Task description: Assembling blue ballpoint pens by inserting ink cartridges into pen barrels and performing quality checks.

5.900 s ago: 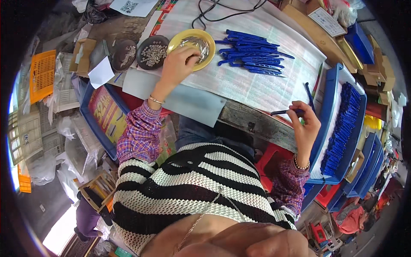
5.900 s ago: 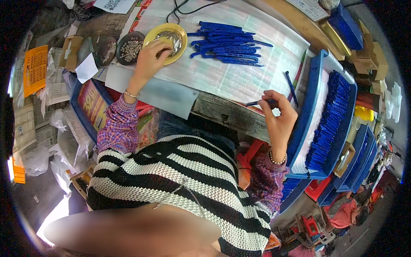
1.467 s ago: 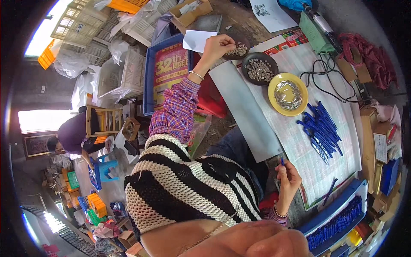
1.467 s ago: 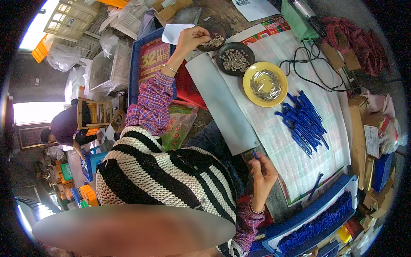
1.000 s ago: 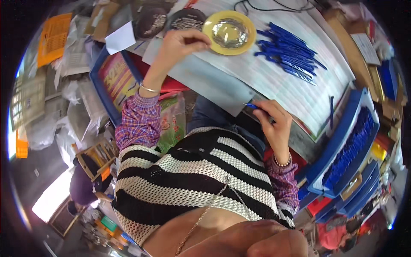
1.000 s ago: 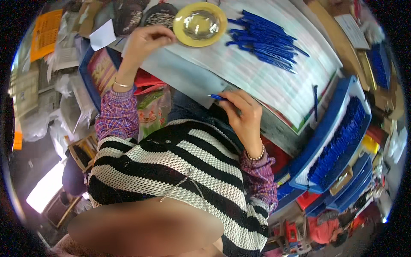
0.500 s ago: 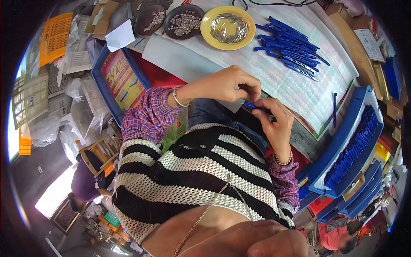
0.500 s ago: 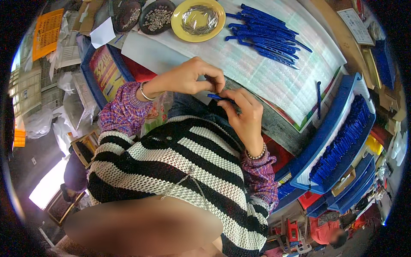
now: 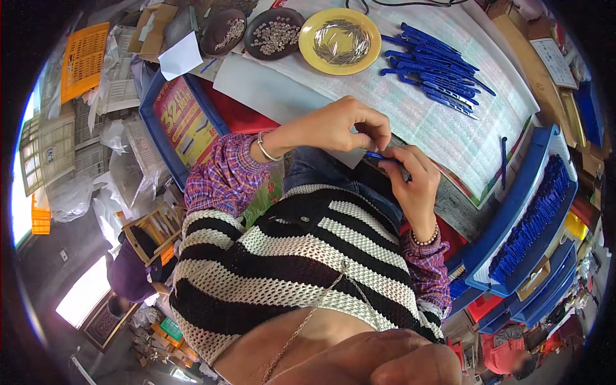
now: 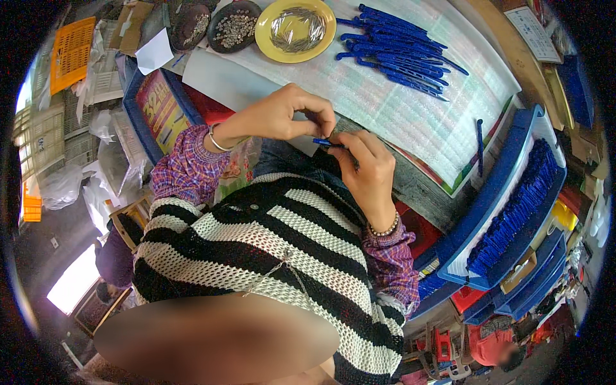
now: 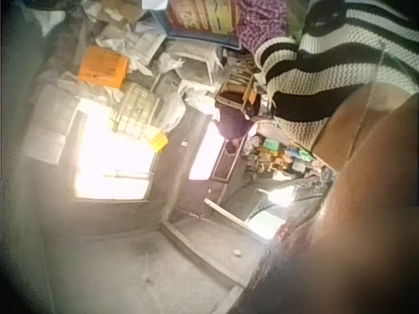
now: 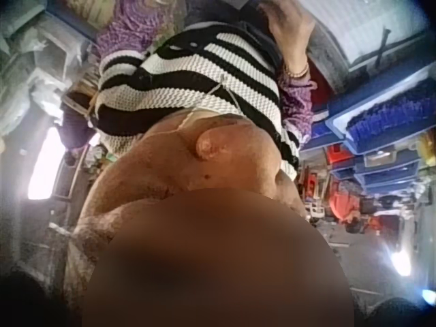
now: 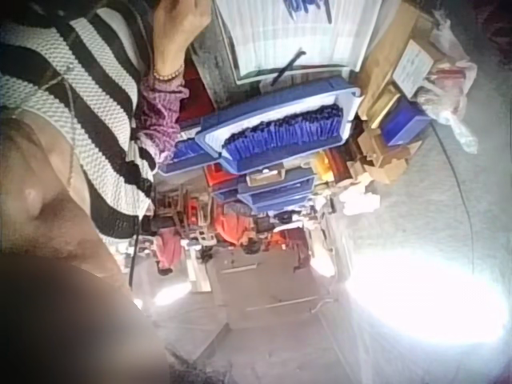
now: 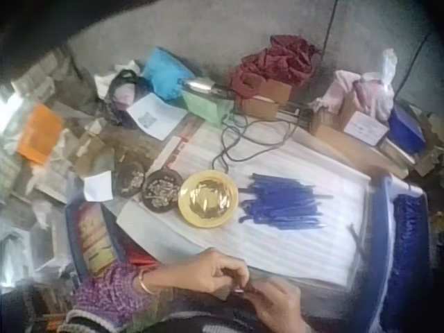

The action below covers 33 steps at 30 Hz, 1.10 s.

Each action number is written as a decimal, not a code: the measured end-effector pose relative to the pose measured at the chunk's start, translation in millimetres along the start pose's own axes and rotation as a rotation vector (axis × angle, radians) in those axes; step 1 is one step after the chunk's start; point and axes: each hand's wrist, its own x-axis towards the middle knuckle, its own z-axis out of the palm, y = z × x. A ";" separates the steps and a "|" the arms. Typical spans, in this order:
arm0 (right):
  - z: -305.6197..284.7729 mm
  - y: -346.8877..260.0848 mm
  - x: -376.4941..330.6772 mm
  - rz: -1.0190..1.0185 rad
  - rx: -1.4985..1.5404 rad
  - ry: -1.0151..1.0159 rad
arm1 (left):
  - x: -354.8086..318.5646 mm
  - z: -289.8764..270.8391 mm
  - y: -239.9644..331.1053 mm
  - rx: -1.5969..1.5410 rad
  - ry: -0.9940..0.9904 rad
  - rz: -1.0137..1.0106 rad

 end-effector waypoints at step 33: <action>5.3 9.9 0.9 -0.150 -0.312 0.171 | -9.1 41.0 -7.9 0.542 0.467 0.332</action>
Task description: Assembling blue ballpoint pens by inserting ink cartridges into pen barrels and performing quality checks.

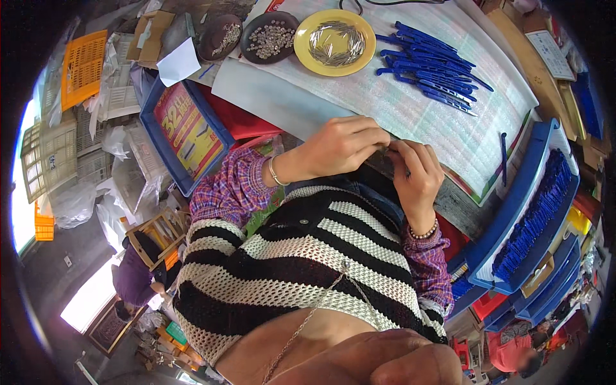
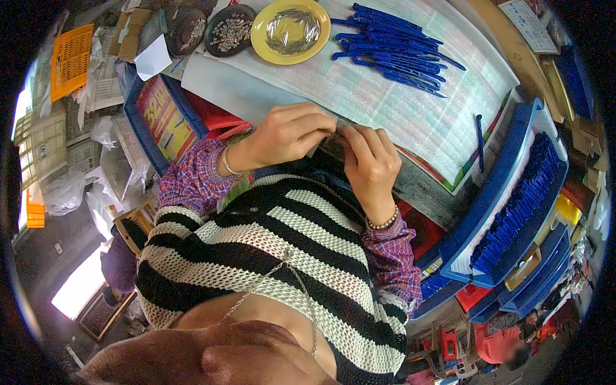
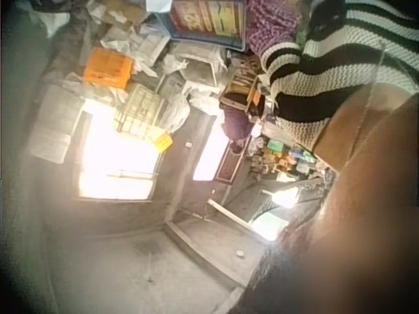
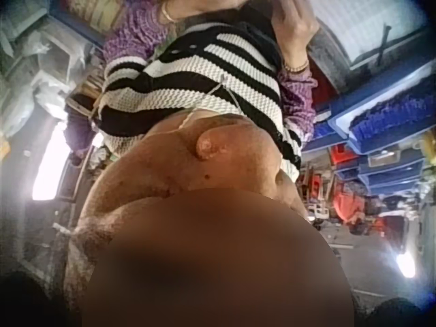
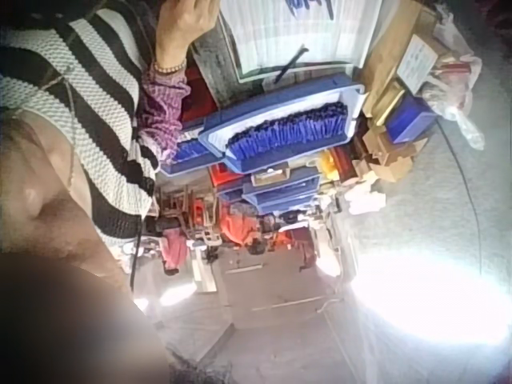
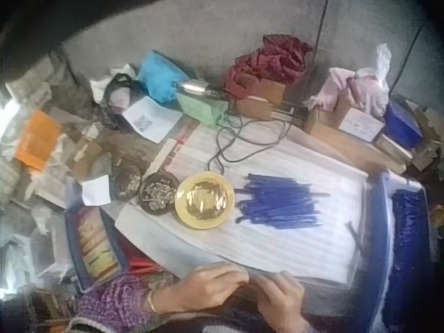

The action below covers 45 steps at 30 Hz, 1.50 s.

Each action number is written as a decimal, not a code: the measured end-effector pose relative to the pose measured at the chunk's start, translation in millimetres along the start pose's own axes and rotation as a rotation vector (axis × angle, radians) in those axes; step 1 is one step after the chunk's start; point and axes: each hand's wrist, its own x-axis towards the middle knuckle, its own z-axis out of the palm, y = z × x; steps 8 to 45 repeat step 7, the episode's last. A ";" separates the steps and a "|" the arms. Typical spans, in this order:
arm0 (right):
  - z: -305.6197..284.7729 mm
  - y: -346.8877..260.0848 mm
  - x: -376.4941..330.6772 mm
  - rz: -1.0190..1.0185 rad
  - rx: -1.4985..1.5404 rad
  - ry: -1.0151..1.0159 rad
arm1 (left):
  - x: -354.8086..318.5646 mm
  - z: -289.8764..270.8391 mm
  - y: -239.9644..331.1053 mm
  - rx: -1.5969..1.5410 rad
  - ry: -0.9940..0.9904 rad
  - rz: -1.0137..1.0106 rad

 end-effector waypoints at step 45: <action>1.2 2.0 -1.8 -0.005 -0.015 -0.012 | -5.2 3.4 -5.9 -0.007 -0.061 -0.041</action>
